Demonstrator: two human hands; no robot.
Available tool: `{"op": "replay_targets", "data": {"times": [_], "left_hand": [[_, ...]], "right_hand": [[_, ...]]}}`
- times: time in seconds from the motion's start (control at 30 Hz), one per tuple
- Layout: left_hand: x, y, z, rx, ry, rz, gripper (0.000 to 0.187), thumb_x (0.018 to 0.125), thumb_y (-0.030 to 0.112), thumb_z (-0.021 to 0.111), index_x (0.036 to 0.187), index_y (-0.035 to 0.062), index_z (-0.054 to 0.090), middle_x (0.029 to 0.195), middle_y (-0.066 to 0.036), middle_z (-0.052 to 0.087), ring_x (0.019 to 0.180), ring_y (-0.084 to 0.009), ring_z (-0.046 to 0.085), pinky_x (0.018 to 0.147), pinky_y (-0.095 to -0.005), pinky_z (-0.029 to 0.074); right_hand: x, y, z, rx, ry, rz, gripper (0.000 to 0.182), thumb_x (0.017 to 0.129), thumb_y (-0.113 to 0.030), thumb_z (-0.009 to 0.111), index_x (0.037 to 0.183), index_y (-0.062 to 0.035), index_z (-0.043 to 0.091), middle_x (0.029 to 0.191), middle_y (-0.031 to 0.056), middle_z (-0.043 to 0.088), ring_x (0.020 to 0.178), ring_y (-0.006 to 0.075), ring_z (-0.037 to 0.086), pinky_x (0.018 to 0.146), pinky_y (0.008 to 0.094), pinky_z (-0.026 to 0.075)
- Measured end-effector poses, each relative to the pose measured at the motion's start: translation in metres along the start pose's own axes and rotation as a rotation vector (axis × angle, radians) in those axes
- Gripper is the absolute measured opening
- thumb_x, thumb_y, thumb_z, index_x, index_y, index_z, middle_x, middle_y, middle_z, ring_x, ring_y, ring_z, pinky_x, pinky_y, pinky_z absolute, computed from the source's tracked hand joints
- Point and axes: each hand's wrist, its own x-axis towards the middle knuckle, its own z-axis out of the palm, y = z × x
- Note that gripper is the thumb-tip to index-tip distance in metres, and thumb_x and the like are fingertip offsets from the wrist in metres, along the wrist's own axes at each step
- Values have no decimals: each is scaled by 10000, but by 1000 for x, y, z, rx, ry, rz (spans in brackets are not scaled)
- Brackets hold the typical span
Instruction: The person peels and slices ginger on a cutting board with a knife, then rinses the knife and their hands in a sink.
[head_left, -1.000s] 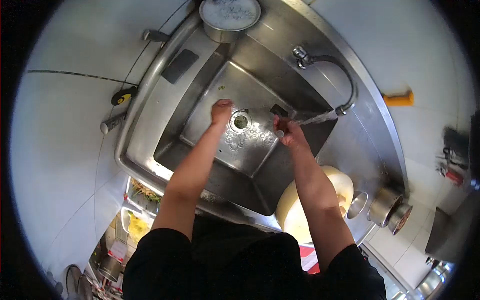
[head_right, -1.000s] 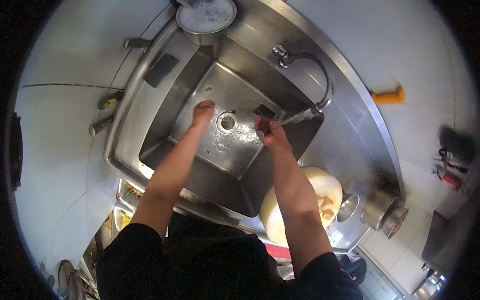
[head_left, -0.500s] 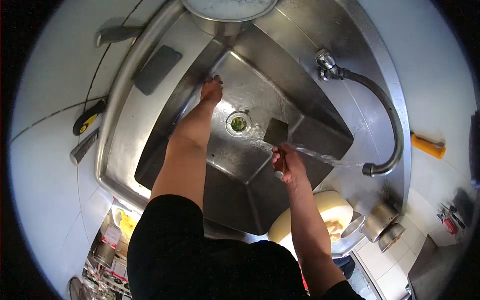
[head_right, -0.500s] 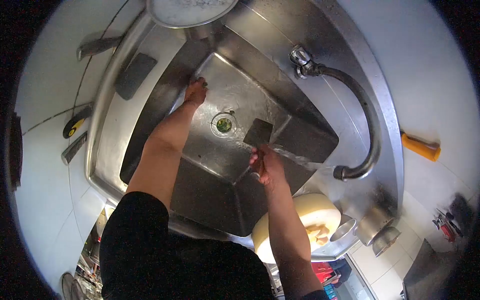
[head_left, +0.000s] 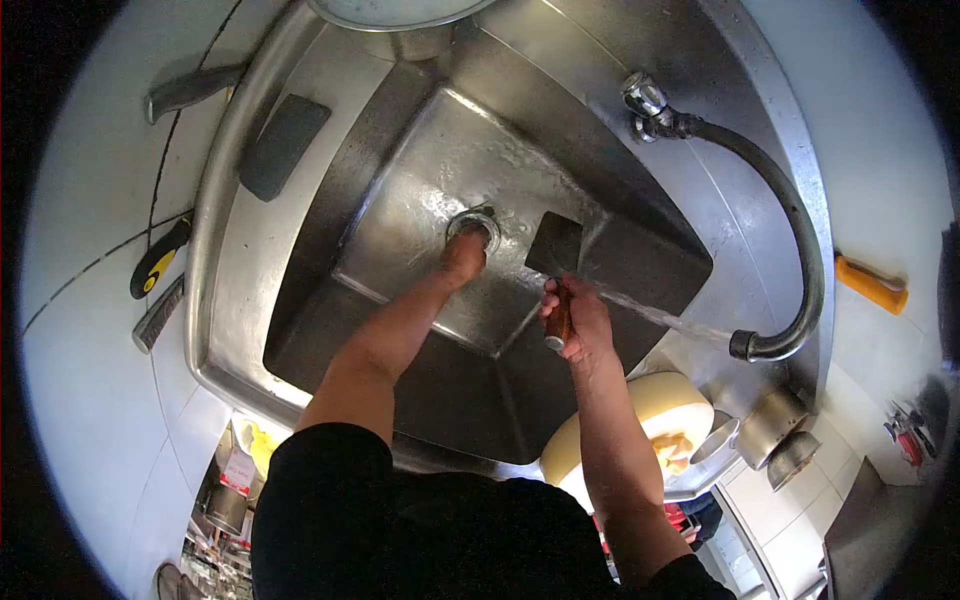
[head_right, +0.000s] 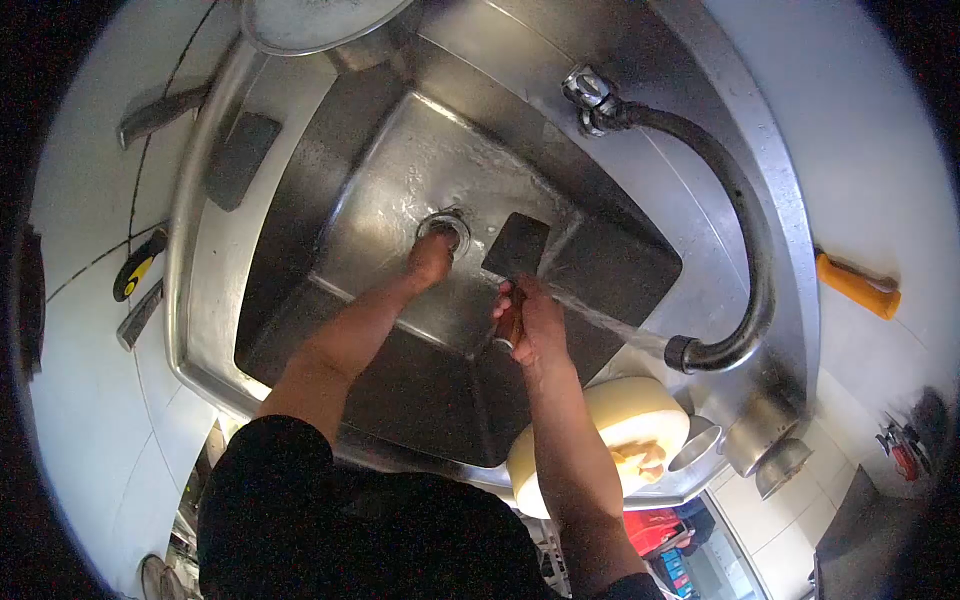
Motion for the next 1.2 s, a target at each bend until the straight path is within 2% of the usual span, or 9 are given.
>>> {"op": "replay_targets", "data": {"times": [0.13,0.37,0.43,0.67,0.8,0.9,0.97,1.1,1.2], "left_hand": [[8,7,13,-84,261,88,158,898,95,657,1034,15,672,1156,-212,687,1032,-424,677,876,-519,545],[76,2,-14,52,146,-249,172,900,119,692,1040,21,713,1082,-246,711,1015,-414,702,831,-468,578],[85,-8,-17,232,-77,-148,127,898,92,680,1002,38,729,1040,-235,727,983,-400,717,818,-456,586],[75,-16,-16,372,11,66,198,891,48,622,1064,47,719,1140,-177,699,1093,-337,686,921,-420,571],[75,-19,-22,273,-67,-80,210,890,67,625,1087,42,696,1179,-197,679,1130,-348,668,948,-422,556],[79,-42,-16,517,-40,170,220,890,105,636,1086,19,685,1168,-207,677,1116,-369,669,936,-436,558],[67,-33,-25,68,91,-141,233,886,139,654,1075,6,678,1167,-224,680,1077,-389,680,927,-456,559],[23,-7,-25,1,-31,-182,262,897,146,646,1113,0,671,1122,-250,692,1009,-422,690,902,-488,563],[-1,-20,-9,1,-212,-14,325,908,148,634,1196,-2,645,1026,-292,693,968,-445,688,862,-530,556]], "right_hand": [[-4,-6,4,101,-4,-40,134,1051,-160,524,1060,-29,498,887,113,613,656,175,586,540,316,557],[-8,-14,6,208,-10,-69,119,1055,-178,526,1042,-61,516,887,79,592,706,162,558,619,321,516],[-8,-15,2,260,4,-80,122,1056,-180,522,1033,-60,520,887,78,594,708,159,559,620,315,516],[-1,-14,-15,528,-131,-183,121,1020,-133,525,1015,-20,569,935,127,650,812,229,643,758,355,606],[-3,-27,-15,657,-57,-169,125,992,-107,538,977,0,602,910,160,666,856,280,678,833,389,628],[3,-34,-15,629,-25,-230,121,962,-85,557,920,13,615,878,163,664,849,305,680,839,407,626],[18,-35,-28,691,-100,-194,117,955,-74,561,917,19,619,876,160,664,848,306,681,839,403,624],[30,-31,-29,719,-202,-255,112,953,-54,557,925,24,631,875,156,670,832,293,682,811,394,617],[40,-35,-32,750,-111,-209,112,958,-58,557,939,17,638,876,150,674,802,273,677,780,390,610]]}}
